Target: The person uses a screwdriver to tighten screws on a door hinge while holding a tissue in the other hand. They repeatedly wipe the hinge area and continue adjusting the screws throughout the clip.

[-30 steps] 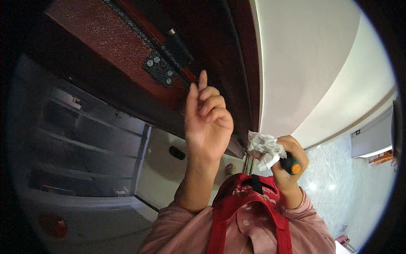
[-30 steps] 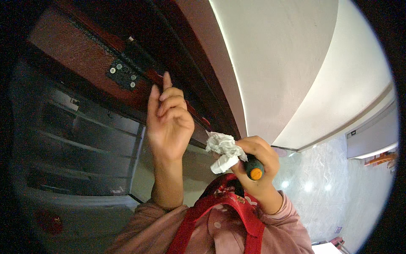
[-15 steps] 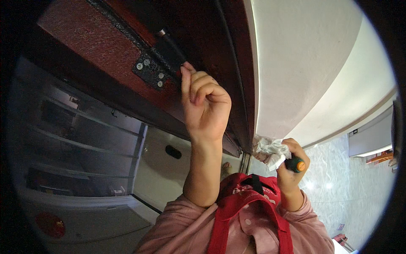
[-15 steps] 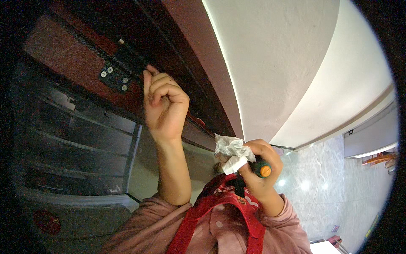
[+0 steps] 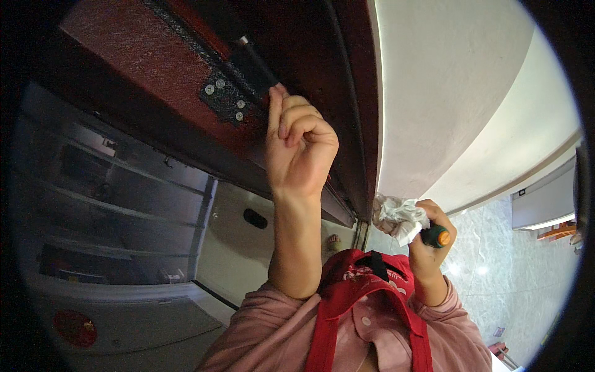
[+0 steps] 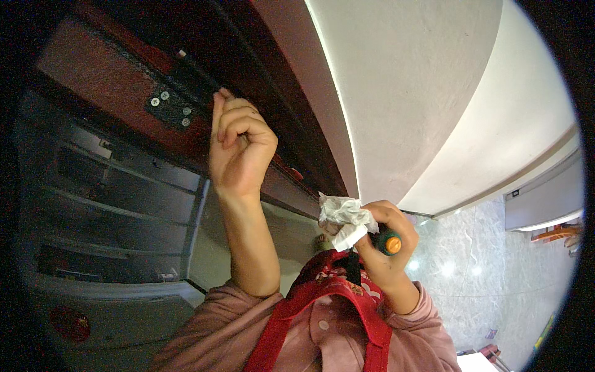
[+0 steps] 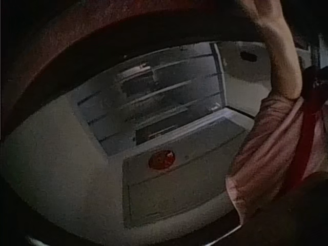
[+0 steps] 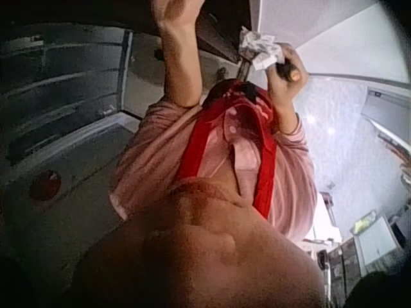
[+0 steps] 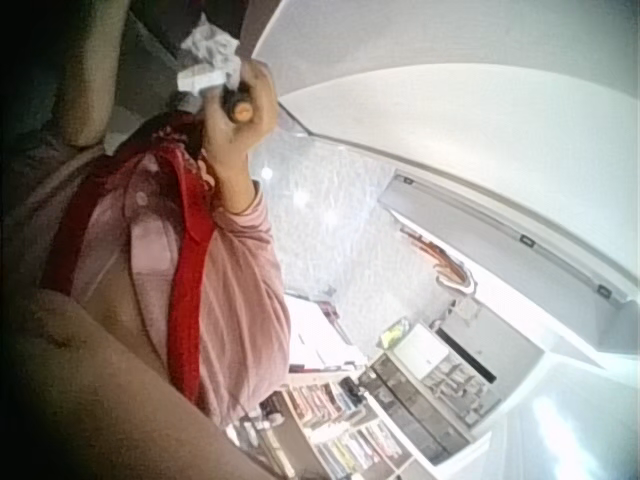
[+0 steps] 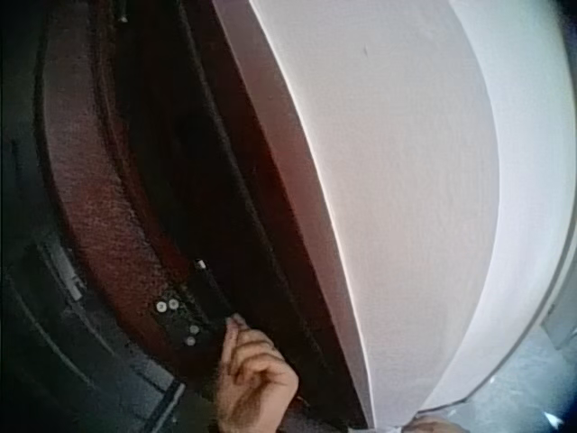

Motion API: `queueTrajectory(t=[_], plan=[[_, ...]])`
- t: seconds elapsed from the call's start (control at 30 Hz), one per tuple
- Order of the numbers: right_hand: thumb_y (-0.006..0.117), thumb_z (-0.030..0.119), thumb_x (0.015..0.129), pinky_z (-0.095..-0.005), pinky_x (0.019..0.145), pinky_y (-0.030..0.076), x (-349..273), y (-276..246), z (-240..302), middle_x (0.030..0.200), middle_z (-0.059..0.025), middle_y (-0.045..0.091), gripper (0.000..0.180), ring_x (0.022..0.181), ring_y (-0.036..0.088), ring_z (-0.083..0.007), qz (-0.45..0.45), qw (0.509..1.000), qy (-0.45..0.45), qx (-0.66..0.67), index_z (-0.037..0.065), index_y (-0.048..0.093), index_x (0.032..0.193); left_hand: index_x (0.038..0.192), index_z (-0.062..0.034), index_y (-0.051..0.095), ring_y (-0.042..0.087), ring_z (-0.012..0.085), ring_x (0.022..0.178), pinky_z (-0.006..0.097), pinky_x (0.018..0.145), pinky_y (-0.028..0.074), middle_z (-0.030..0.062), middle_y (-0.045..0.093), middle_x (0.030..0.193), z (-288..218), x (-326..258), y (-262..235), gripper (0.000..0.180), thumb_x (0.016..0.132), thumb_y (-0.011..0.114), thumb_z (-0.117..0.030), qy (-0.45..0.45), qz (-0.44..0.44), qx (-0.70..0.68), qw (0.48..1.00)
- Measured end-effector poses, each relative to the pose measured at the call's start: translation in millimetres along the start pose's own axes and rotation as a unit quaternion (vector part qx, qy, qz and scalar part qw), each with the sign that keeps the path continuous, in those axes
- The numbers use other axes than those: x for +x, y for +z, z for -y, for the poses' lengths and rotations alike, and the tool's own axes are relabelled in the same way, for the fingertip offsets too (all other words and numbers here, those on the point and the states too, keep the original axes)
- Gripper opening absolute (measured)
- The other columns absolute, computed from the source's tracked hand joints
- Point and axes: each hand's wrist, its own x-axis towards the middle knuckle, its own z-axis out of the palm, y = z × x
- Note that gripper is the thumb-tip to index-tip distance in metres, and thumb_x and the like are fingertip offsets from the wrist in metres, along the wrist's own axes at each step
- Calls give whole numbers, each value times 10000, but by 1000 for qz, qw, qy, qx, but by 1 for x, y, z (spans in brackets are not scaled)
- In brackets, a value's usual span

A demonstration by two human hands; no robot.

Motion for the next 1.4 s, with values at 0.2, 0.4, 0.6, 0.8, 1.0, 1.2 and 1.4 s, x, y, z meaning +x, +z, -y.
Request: queueTrajectory(t=[0.2,0.4,0.6,0.8,1.0,1.2,1.4], plan=[[682,23,703,-273,658,447,-4,-1,6,794,-118,626,178,707,589,-192,-3,1000,-3,7,-39,615,856,637,-97,460,363,63,404,204,385,305,-25,377,529,1,-1,3,327,954,525,-147,12,-7,-1,1000],[695,10,688,-284,663,458,-8,-3,4,803,-120,630,188,711,592,-194,-27,999,-15,-25,-28,610,850,610,-142,375,325,40,425,190,397,317,-55,325,517,-1,2,-7,378,959,521,-146,7,10,-4,1000],[745,109,731,-325,721,479,-23,6,-13,844,-102,632,247,787,592,-180,-81,996,-14,25,4,596,897,618,-156,356,327,32,459,187,430,316,-73,298,535,1,-18,-5,382,962,522,-149,4,75,-21,997],[698,19,786,-220,610,429,-28,-1,-26,779,6,566,122,694,508,-80,-64,998,21,-16,-11,639,888,843,-68,589,393,53,450,197,427,352,-38,387,564,-4,-13,-26,197,975,517,-195,39,70,-42,996],[682,31,828,-222,598,460,-33,-7,-43,804,-31,601,160,700,559,-98,-35,999,21,-8,-33,624,962,797,-68,587,391,58,448,198,428,352,-35,389,559,-9,-10,-24,236,973,523,-212,-6,50,-56,997],[695,40,811,-235,588,465,-36,-10,-23,784,-35,602,206,680,560,-110,-1,999,4,-45,-31,632,993,664,-94,516,418,67,438,197,413,369,-42,389,517,-22,-15,-25,304,942,571,-204,-55,13,-82,995],[708,-17,737,-300,717,490,-45,-19,-22,979,-135,600,260,817,584,-168,-71,990,87,88,-25,576,961,821,-64,598,623,147,636,254,547,517,23,592,694,-11,-6,-33,152,922,578,-175,-45,29,-195,979]])
